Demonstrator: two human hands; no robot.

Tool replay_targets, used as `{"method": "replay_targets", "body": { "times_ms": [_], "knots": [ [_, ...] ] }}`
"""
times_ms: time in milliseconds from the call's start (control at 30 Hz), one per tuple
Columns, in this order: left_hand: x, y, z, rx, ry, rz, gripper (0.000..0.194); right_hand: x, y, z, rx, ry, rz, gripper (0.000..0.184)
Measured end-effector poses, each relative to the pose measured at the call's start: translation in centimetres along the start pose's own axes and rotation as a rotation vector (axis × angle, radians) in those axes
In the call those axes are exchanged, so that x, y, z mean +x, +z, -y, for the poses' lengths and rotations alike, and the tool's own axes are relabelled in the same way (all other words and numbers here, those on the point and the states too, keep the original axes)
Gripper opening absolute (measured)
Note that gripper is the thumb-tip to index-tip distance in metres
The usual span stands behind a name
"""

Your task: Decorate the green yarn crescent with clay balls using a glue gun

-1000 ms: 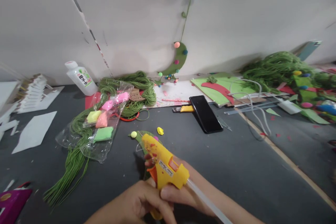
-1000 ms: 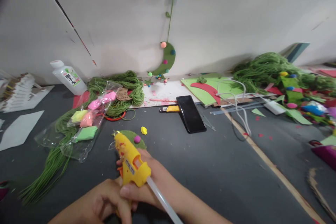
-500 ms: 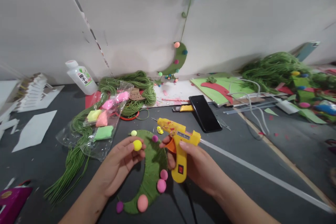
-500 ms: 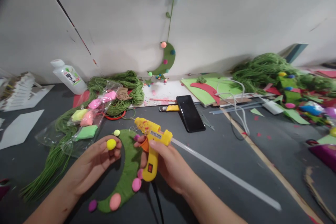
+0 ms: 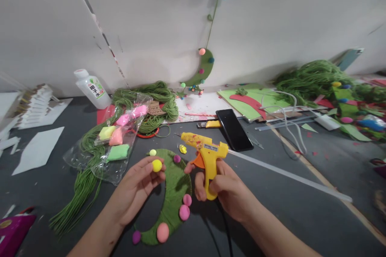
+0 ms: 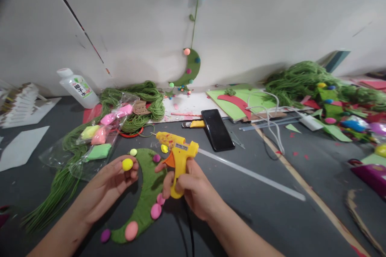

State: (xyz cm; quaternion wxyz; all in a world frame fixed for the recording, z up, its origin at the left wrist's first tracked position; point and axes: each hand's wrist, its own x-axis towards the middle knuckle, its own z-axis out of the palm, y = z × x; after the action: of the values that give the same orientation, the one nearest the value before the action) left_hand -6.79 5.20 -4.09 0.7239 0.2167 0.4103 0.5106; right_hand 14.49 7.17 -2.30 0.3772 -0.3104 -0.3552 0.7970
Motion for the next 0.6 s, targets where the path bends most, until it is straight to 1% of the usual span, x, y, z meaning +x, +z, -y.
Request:
{"method": "replay_targets", "body": {
  "times_ms": [67,133,267,333,400,533,600],
  "knots": [
    [-0.1,0.0,0.0,-0.002,0.004,0.011,0.017,0.0,-0.1,0.0,-0.008,-0.006,-0.025,0.028],
    [-0.1,0.0,0.0,-0.005,0.004,0.018,0.017,0.0,-0.2,-0.1,-0.04,-0.026,-0.052,0.023],
    [-0.1,-0.1,-0.1,-0.025,-0.006,0.019,0.019,-0.2,-0.4,-0.1,-0.155,-0.06,-0.168,0.028],
    [0.1,-0.1,-0.2,-0.05,-0.009,0.019,0.023,-0.5,-0.4,-0.1,-0.206,-0.027,-0.237,0.028],
    [0.2,-0.2,-0.3,-0.07,-0.002,0.025,0.025,-0.8,-0.2,-0.1,-0.234,0.012,-0.274,0.026],
    [0.5,-0.4,-0.5,-0.089,0.023,0.018,0.023,-1.4,0.4,0.0,-0.278,0.088,-0.224,0.024],
    [0.5,-0.5,-0.4,-0.101,0.021,0.029,0.024,-1.4,0.7,0.2,-0.34,0.1,-0.197,0.025]
  ]
}}
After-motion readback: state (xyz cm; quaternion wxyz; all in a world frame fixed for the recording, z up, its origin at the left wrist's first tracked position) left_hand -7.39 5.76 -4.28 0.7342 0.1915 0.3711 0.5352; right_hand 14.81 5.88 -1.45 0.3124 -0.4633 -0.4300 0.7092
